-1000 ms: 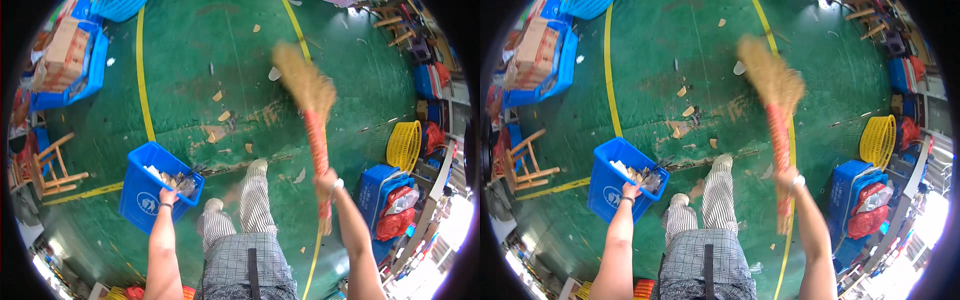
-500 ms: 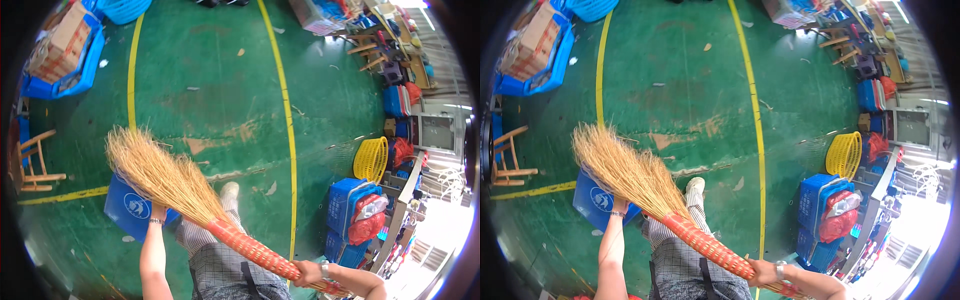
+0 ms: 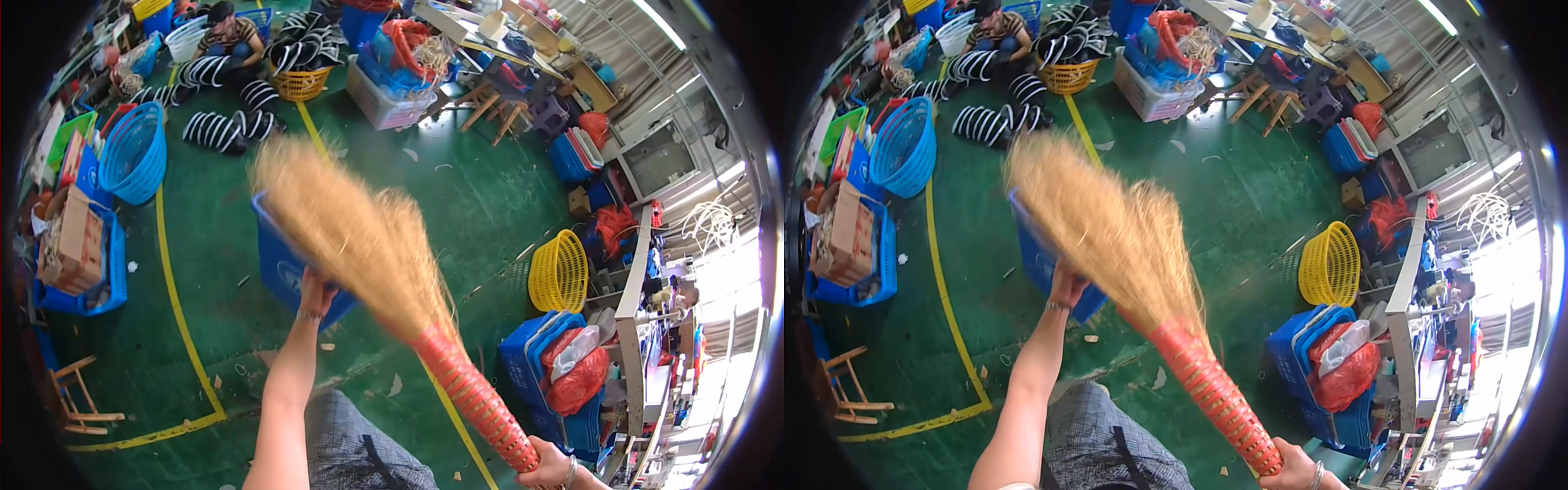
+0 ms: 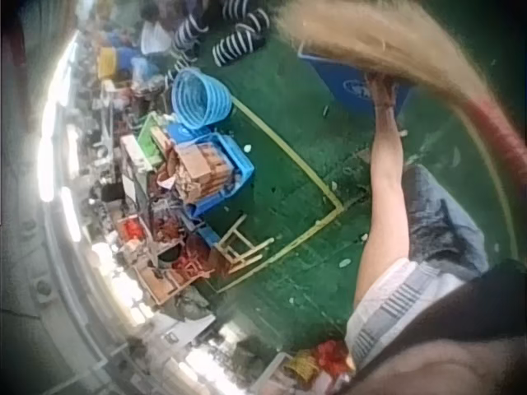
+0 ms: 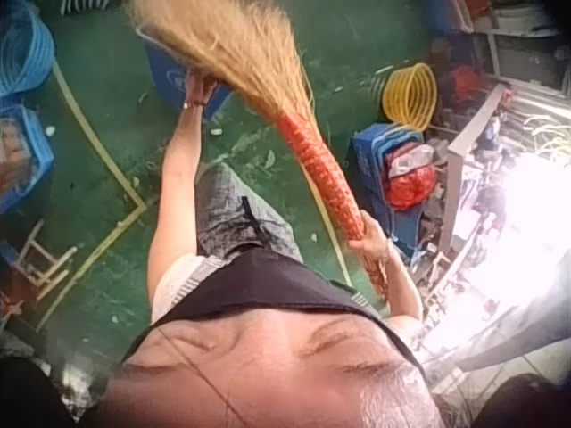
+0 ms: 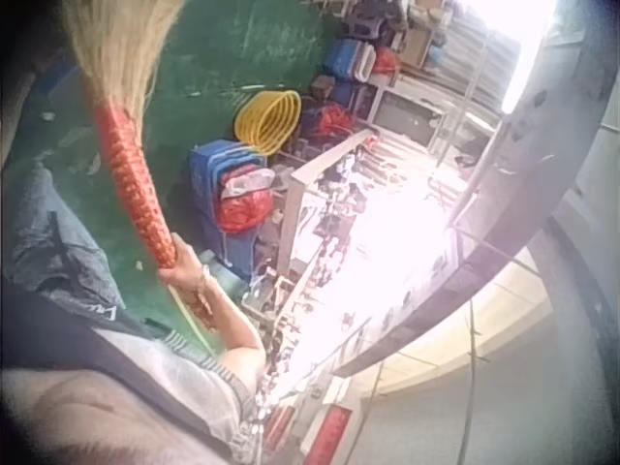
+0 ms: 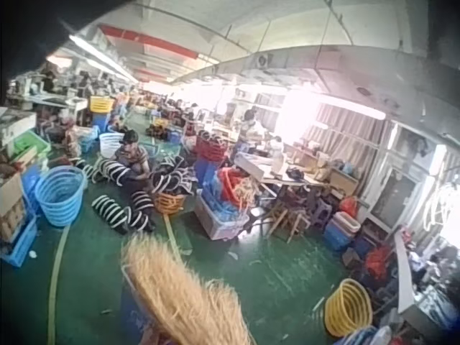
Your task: The recorder sweeps scrap materials and debris from the factory floor into a blue bin using a broom.
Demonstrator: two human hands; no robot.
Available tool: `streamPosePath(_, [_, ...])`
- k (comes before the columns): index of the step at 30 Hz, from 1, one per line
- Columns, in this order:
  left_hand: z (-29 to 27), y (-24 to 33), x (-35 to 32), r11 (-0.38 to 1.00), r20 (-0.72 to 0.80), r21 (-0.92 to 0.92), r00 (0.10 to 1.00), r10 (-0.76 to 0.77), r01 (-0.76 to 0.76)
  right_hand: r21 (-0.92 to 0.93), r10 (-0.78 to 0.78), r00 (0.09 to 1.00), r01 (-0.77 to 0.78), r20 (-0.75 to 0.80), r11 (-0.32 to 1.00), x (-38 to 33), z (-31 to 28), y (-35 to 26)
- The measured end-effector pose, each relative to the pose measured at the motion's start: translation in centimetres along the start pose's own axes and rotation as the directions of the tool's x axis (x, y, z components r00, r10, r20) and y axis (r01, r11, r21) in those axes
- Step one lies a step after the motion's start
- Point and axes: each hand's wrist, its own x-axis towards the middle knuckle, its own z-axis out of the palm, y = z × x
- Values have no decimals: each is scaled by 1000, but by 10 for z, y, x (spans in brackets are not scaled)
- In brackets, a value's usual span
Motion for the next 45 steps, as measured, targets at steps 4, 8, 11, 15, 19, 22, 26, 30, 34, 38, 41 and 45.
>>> streamPosePath(4, [46,-4,129,991,36,130,999,-19,15,455,145,986,-93,-81,885,46,-61,-29])
streamPosePath(8, [75,-32,249,995,5,74,998,-62,61,607,274,943,-107,-189,787,113,-117,-30])
streamPosePath(11, [43,-57,336,988,-76,154,997,-1,13,839,355,915,-33,-194,543,182,-153,-31])
streamPosePath(15, [29,-104,406,708,-416,616,906,-80,345,929,525,848,-136,-71,344,268,-207,-39])
streamPosePath(19, [55,-136,466,716,-429,658,898,101,234,983,697,708,-182,116,22,320,-260,-62])
streamPosePath(22, [127,-137,472,697,-348,655,935,-64,291,956,650,709,-119,271,-269,333,-301,-29])
streamPosePath(26, [111,-117,475,355,-344,861,931,-126,366,622,285,884,-9,371,-783,357,-350,6])
streamPosePath(30, [155,-94,442,178,-381,883,884,-271,435,572,129,938,-84,321,-816,398,-410,39])
streamPosePath(34, [212,-98,438,267,-678,671,718,-157,691,576,-3,966,-158,259,-802,457,-493,81])
streamPosePath(38, [269,-132,445,213,-783,599,620,-46,772,649,-52,959,-227,277,-726,509,-594,121])
streamPosePath(41, [366,-178,464,129,-635,731,738,-228,670,751,54,959,-182,278,-635,522,-678,150])
streamPosePath(45, [457,-234,496,179,-471,837,847,-247,518,955,291,941,-87,173,-285,587,-814,117])
